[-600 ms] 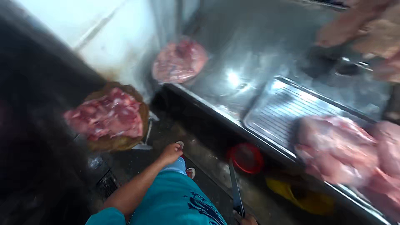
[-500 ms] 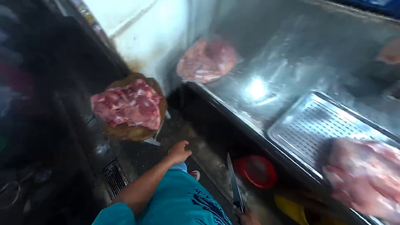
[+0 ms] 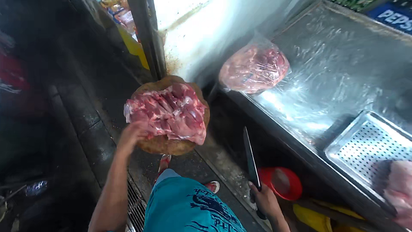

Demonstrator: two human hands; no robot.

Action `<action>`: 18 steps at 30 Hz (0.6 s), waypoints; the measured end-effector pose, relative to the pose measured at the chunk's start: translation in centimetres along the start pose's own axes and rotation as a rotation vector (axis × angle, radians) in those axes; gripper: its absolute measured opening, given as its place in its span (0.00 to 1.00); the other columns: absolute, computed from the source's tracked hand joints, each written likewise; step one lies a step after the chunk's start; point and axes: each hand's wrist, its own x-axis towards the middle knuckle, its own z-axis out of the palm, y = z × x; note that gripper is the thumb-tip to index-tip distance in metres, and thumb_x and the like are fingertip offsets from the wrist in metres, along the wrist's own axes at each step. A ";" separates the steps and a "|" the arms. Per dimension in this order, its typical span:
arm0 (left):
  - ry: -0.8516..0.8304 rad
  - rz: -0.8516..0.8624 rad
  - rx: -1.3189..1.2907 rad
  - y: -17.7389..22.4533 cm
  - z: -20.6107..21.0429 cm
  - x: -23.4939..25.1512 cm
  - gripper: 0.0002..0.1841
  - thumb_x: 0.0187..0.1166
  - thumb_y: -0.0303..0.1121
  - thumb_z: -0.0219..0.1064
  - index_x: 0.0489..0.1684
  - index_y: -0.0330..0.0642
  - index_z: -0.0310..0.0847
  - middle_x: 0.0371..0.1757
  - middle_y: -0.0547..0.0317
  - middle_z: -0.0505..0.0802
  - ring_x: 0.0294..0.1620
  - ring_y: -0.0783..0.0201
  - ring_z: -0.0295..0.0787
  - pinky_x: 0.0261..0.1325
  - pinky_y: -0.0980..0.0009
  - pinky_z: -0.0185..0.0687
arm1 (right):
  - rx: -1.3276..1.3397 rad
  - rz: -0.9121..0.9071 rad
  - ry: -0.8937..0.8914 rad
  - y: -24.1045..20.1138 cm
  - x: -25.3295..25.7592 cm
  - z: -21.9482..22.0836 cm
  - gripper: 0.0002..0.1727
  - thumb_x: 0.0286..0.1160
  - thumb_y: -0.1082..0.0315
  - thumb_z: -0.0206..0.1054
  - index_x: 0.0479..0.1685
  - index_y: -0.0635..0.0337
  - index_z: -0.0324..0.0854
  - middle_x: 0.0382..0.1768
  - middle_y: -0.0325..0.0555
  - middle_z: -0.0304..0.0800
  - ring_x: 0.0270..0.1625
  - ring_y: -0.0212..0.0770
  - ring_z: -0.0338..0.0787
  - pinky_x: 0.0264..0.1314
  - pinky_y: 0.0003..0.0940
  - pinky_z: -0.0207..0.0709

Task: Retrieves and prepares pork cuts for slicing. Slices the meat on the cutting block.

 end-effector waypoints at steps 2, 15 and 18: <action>0.307 0.017 0.272 -1.1 -7.0 5.3 0.25 0.90 0.44 0.59 0.80 0.40 0.72 0.64 0.43 0.90 0.60 0.49 0.92 0.64 0.48 0.87 | 0.059 0.042 0.038 -2.9 -1.7 3.9 0.22 0.89 0.55 0.62 0.61 0.68 0.81 0.28 0.55 0.89 0.27 0.52 0.89 0.36 0.57 0.86; 0.122 0.397 0.406 4.6 3.9 12.9 0.40 0.85 0.58 0.60 0.94 0.47 0.56 0.90 0.34 0.66 0.87 0.35 0.65 0.83 0.31 0.61 | 0.292 0.130 0.163 -8.9 -7.9 10.1 0.17 0.88 0.57 0.63 0.51 0.66 0.82 0.20 0.48 0.86 0.19 0.44 0.86 0.26 0.44 0.85; -0.139 0.667 0.743 10.2 10.9 12.5 0.49 0.78 0.71 0.58 0.99 0.62 0.42 0.93 0.46 0.64 0.90 0.37 0.61 0.82 0.25 0.55 | 0.280 0.165 0.217 -9.4 -8.1 10.7 0.19 0.88 0.55 0.63 0.49 0.66 0.83 0.21 0.49 0.87 0.20 0.45 0.87 0.29 0.46 0.86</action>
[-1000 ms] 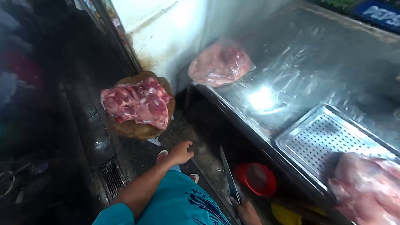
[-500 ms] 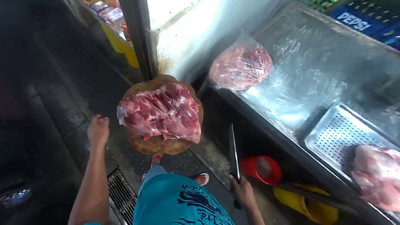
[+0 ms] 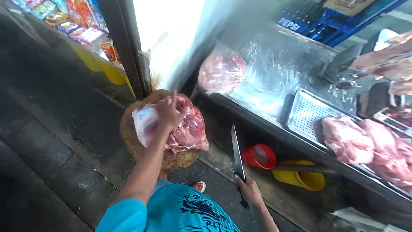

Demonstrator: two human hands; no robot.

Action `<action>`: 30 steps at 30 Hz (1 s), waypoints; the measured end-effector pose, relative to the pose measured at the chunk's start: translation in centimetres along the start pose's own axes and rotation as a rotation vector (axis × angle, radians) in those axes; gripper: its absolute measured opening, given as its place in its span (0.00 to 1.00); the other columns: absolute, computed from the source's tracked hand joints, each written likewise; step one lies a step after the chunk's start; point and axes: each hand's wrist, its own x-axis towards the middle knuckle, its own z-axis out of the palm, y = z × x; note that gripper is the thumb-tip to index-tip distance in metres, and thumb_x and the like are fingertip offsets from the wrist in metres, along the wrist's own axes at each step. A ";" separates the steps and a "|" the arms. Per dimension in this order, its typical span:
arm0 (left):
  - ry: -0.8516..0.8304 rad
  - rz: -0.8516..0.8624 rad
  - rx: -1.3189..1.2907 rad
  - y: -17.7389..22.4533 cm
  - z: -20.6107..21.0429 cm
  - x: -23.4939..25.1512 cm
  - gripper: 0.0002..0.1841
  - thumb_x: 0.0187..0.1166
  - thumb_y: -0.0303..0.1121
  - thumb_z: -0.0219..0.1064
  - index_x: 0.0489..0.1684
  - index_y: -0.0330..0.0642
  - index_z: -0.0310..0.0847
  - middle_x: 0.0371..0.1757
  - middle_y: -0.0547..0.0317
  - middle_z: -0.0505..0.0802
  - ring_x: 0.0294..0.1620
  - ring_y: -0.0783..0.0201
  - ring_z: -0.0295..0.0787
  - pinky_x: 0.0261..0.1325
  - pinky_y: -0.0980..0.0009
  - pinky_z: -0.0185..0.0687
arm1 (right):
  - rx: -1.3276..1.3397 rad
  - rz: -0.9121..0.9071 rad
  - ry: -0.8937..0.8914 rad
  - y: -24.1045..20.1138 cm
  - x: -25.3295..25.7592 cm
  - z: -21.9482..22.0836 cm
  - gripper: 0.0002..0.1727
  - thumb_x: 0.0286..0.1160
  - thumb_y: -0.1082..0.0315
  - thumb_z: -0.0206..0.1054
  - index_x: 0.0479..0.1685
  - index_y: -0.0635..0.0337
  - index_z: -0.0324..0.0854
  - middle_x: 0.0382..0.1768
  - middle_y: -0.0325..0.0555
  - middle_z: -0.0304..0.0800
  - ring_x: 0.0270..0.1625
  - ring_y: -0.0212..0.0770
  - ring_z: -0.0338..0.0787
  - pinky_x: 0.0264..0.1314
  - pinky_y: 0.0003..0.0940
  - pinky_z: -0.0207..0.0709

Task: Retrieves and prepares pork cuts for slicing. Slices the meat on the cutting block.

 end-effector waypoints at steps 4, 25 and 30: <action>-0.075 0.103 0.197 4.0 5.3 1.9 0.50 0.71 0.74 0.58 0.97 0.67 0.48 0.85 0.45 0.75 0.84 0.29 0.67 0.78 0.15 0.40 | 0.142 -0.025 0.102 -1.4 -1.7 0.8 0.17 0.89 0.58 0.62 0.49 0.67 0.82 0.21 0.49 0.86 0.19 0.45 0.87 0.26 0.44 0.86; 0.243 -0.574 -0.192 -9.3 -6.3 -19.8 0.44 0.82 0.51 0.69 0.94 0.41 0.50 0.86 0.31 0.70 0.85 0.37 0.68 0.83 0.39 0.65 | -0.078 -0.206 -0.253 1.6 -2.6 -0.9 0.22 0.90 0.49 0.57 0.55 0.62 0.80 0.28 0.47 0.87 0.27 0.45 0.89 0.35 0.47 0.86; 0.111 -0.591 -0.233 -11.0 -3.3 -21.6 0.59 0.72 0.55 0.77 0.98 0.43 0.34 0.93 0.32 0.56 0.92 0.38 0.57 0.88 0.39 0.60 | -0.174 -0.235 -0.358 0.2 -4.9 0.8 0.24 0.91 0.48 0.56 0.59 0.63 0.81 0.36 0.53 0.90 0.36 0.50 0.93 0.46 0.54 0.88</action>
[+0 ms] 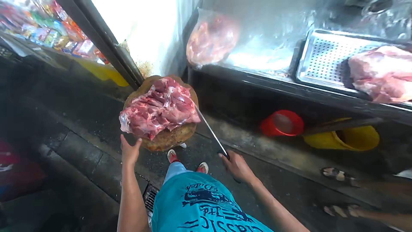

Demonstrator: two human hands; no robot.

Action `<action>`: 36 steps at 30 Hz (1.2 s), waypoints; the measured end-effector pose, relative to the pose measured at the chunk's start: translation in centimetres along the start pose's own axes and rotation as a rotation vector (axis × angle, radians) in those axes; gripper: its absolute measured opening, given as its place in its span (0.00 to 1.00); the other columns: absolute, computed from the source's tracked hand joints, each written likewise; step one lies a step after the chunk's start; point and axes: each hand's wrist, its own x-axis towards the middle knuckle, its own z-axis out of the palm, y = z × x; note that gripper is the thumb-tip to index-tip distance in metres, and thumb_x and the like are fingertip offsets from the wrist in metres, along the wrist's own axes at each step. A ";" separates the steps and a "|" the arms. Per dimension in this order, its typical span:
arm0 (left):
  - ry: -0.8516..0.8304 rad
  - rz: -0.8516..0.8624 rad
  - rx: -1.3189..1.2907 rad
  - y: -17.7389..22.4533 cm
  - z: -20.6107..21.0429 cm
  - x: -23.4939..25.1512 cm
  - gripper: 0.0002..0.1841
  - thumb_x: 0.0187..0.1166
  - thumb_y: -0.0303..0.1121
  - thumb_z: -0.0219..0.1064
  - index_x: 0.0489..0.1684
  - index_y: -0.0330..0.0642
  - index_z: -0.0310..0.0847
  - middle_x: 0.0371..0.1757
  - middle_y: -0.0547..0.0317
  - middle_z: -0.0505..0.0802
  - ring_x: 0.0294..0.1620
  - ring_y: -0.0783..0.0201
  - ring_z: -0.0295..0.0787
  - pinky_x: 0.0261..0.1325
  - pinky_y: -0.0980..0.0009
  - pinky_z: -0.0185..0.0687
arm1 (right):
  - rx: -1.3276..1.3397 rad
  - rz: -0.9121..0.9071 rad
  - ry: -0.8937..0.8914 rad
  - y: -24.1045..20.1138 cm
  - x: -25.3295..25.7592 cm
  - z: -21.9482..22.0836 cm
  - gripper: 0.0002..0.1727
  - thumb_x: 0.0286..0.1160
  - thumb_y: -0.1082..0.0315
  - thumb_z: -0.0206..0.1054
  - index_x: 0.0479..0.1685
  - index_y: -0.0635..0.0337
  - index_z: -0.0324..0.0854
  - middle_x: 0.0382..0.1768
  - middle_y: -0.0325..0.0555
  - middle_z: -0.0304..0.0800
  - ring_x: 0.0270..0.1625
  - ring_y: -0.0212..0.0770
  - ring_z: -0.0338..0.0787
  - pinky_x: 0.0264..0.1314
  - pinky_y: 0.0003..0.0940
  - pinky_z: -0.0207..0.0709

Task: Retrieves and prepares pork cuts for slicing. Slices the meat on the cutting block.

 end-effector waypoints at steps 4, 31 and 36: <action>0.087 0.247 -0.010 1.1 0.2 2.6 0.61 0.68 0.47 0.81 0.96 0.34 0.37 0.91 0.29 0.59 0.92 0.39 0.57 0.91 0.46 0.57 | 0.054 -0.006 -0.029 -1.7 -2.7 1.8 0.26 0.89 0.47 0.58 0.65 0.62 0.81 0.41 0.55 0.91 0.43 0.52 0.93 0.54 0.56 0.87; 0.140 0.357 0.158 6.2 4.2 15.2 0.39 0.60 0.54 0.78 0.75 0.48 0.79 0.90 0.42 0.67 0.92 0.31 0.52 0.81 0.19 0.45 | -0.547 0.173 -0.015 -29.8 10.6 11.0 0.25 0.94 0.48 0.44 0.80 0.51 0.62 0.50 0.60 0.90 0.53 0.64 0.93 0.52 0.64 0.86; 0.158 0.366 0.188 6.0 4.2 15.2 0.37 0.61 0.54 0.77 0.72 0.48 0.80 0.88 0.41 0.69 0.90 0.30 0.55 0.78 0.19 0.50 | -0.567 0.096 -0.060 -35.9 17.1 10.5 0.23 0.91 0.59 0.51 0.78 0.61 0.66 0.62 0.66 0.85 0.63 0.67 0.89 0.60 0.67 0.83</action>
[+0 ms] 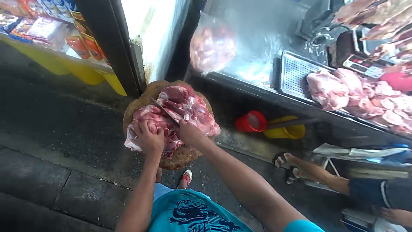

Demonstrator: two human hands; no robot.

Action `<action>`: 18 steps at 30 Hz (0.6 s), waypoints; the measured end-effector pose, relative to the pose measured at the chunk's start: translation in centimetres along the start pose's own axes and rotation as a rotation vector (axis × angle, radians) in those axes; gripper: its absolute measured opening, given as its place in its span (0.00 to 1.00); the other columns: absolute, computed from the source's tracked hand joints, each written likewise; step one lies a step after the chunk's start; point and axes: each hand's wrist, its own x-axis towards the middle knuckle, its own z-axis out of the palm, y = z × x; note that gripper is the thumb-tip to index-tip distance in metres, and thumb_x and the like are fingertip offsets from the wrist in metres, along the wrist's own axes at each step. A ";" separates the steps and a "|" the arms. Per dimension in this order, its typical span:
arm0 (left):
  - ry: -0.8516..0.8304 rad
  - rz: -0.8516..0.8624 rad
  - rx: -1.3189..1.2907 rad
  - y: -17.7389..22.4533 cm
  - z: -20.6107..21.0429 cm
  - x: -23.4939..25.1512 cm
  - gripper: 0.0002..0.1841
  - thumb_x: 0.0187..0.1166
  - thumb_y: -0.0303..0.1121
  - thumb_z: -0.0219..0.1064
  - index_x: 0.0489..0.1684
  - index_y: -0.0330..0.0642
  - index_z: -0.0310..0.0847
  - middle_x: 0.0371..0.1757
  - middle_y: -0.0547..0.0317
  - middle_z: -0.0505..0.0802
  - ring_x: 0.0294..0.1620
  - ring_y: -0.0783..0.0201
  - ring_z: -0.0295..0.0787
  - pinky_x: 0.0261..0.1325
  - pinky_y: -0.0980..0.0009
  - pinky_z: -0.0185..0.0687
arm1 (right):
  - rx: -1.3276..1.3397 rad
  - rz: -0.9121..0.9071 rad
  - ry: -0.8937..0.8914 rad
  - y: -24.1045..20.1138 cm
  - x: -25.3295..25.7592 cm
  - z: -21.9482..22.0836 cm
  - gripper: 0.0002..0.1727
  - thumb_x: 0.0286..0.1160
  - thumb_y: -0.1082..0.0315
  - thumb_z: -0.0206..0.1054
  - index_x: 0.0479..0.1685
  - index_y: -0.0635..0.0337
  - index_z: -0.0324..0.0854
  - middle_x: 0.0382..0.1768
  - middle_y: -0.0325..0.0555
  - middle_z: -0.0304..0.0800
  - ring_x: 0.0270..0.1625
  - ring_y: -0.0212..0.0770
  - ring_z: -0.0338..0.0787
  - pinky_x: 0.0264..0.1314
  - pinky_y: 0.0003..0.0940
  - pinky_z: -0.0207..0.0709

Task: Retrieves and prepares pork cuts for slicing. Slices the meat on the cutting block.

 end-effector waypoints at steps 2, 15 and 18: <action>0.016 0.011 0.008 -0.2 0.2 0.0 0.36 0.62 0.56 0.75 0.72 0.49 0.80 0.88 0.42 0.69 0.90 0.31 0.56 0.77 0.19 0.52 | -0.009 -0.005 -0.021 -1.5 1.2 -0.9 0.23 0.88 0.61 0.55 0.76 0.61 0.64 0.58 0.66 0.87 0.61 0.67 0.90 0.58 0.68 0.83; 0.002 -0.163 0.027 0.1 0.0 0.0 0.41 0.60 0.56 0.77 0.80 0.58 0.73 0.90 0.51 0.67 0.92 0.39 0.53 0.81 0.24 0.51 | -0.040 0.018 -0.010 5.3 -4.4 5.4 0.24 0.93 0.54 0.48 0.78 0.58 0.59 0.52 0.64 0.88 0.56 0.65 0.93 0.55 0.64 0.86; -0.038 -0.154 0.062 0.6 -0.3 0.4 0.41 0.60 0.56 0.78 0.80 0.57 0.74 0.89 0.51 0.69 0.91 0.37 0.55 0.78 0.22 0.53 | -0.062 0.011 -0.029 2.9 -3.5 4.1 0.27 0.88 0.64 0.53 0.83 0.62 0.55 0.58 0.65 0.87 0.60 0.65 0.92 0.58 0.63 0.86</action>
